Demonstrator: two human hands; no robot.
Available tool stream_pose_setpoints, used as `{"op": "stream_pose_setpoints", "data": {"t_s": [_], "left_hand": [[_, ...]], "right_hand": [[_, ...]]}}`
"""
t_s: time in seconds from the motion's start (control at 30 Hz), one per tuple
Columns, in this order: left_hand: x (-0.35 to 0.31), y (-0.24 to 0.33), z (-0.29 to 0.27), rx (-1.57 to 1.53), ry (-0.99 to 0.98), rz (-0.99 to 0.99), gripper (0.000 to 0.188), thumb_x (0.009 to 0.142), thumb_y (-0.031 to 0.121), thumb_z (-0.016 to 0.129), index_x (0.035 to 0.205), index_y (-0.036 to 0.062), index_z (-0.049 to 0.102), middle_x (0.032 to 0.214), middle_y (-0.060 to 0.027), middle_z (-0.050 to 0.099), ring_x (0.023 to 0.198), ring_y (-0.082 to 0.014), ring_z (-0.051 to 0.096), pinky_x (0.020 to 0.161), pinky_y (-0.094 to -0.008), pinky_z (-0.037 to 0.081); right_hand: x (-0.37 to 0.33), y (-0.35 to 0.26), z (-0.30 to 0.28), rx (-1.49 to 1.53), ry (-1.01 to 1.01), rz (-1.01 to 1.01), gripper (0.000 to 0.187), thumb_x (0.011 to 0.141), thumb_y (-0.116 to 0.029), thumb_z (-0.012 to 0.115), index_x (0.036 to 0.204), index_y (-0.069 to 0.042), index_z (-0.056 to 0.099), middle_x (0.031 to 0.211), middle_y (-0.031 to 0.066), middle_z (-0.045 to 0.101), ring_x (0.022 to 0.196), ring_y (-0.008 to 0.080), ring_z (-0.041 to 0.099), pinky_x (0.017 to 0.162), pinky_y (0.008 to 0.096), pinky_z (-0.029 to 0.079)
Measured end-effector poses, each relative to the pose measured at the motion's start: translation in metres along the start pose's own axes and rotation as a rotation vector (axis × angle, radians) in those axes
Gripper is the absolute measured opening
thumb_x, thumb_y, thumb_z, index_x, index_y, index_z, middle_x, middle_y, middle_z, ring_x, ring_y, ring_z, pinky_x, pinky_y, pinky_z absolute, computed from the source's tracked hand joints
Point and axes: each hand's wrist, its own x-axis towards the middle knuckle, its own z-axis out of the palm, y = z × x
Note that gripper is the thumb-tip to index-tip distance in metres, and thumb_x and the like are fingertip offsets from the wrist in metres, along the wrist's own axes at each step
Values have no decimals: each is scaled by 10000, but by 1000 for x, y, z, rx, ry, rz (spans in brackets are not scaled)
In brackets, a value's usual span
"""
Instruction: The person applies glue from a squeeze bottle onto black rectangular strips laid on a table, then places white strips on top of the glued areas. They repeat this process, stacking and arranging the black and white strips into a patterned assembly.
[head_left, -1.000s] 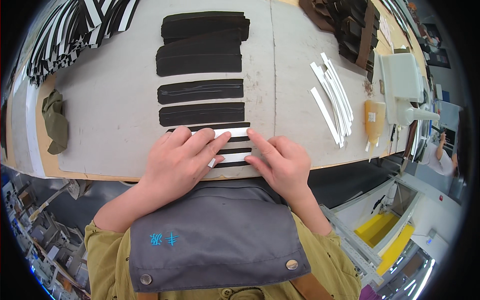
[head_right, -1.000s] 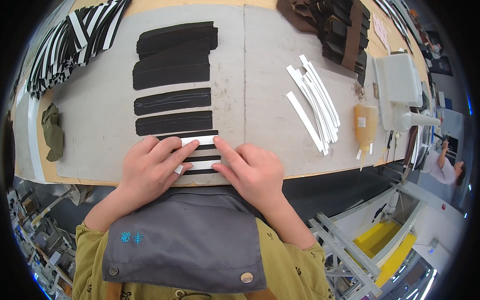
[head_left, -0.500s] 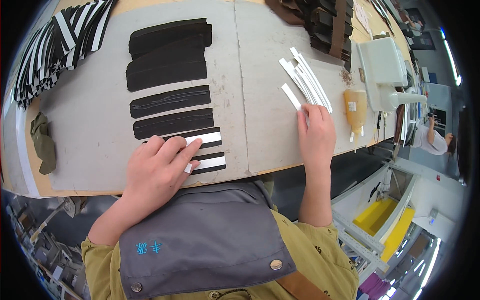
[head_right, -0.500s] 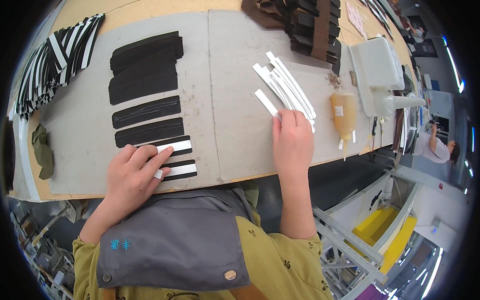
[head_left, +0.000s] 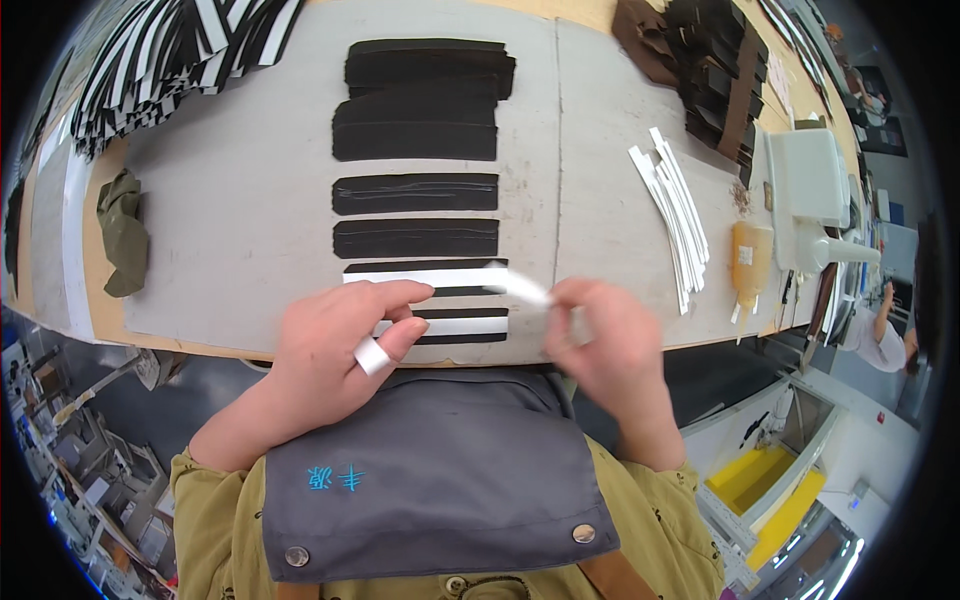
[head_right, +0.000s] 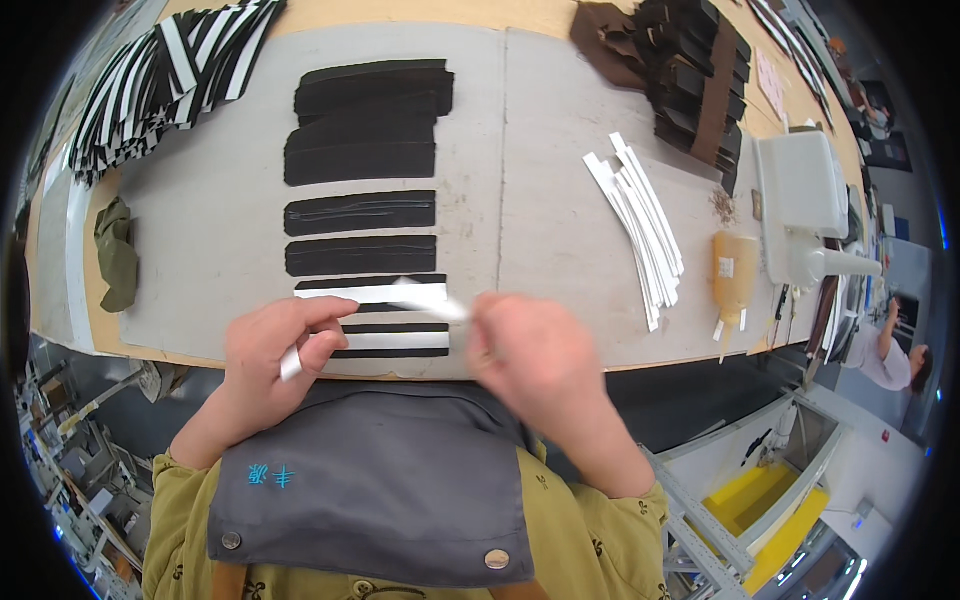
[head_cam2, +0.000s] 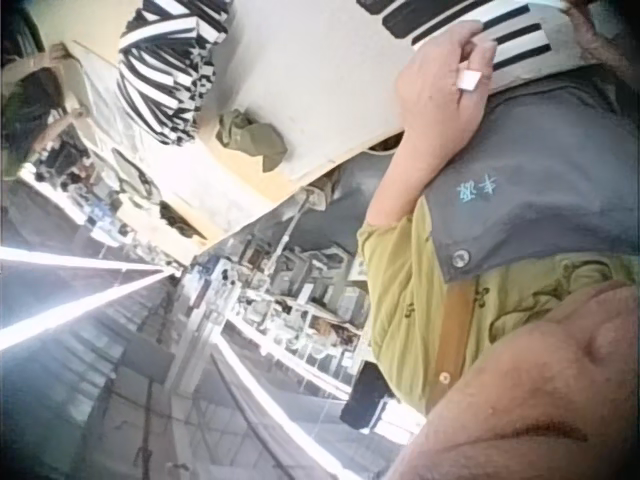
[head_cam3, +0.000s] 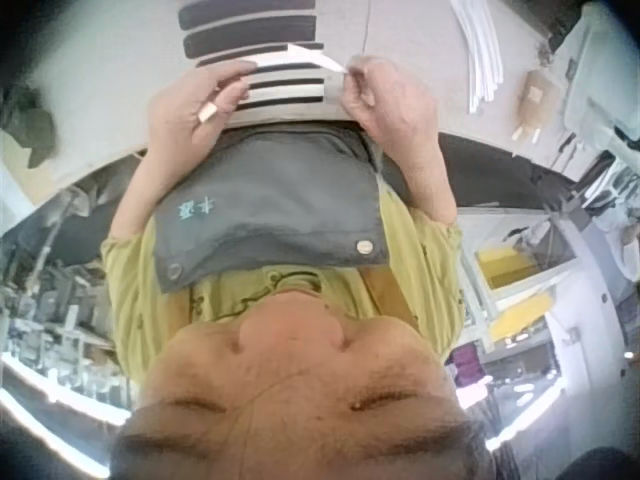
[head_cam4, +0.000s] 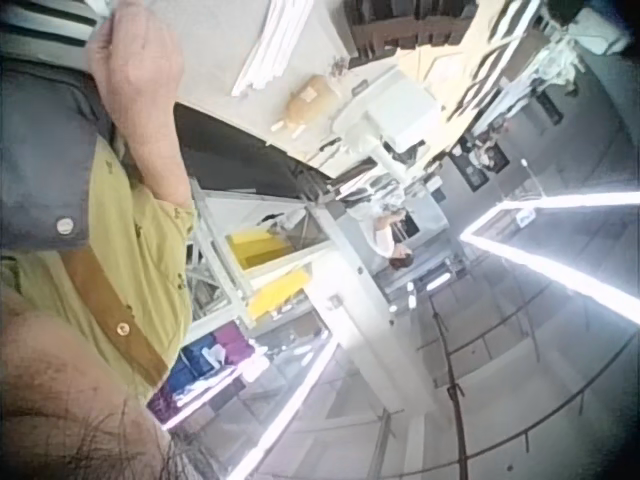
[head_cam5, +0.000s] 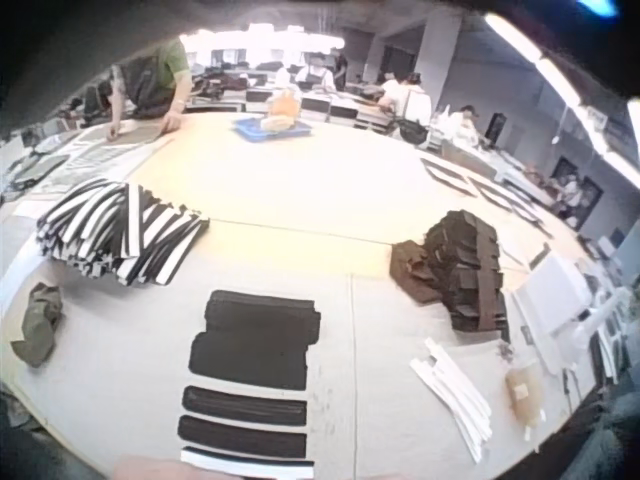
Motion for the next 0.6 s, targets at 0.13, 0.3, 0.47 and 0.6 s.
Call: {"op": "stream_pose_setpoints", "data": {"t_s": [0.13,0.3,0.47,0.6], "left_hand": [[-3,3,-14,-357,-149,-325,112,970,135,728,1045,53,730,798,-46,731,724,-127,709,645,-269,537],[-19,-10,-17,-370,-63,-317,57,973,103,714,966,46,717,796,-54,731,720,-140,716,618,-282,538],[-22,-28,-19,-107,35,-25,67,918,120,765,949,79,722,781,-60,706,675,-218,693,589,-329,524],[-25,-43,-28,224,150,90,138,856,148,807,974,117,741,802,-11,695,671,-198,641,577,-317,494]], "right_hand": [[15,-22,24,167,-147,-169,219,827,-52,751,1020,-58,648,919,61,678,770,242,666,691,360,537],[32,-39,26,631,-415,244,227,919,-168,756,1076,-38,655,915,96,681,810,260,690,705,350,550],[53,-46,31,741,-633,366,222,963,-187,728,1092,-28,644,881,123,675,806,266,690,690,360,535],[65,-48,39,547,-509,337,145,994,-156,676,1033,-25,626,833,119,652,749,283,658,658,388,507]]}}
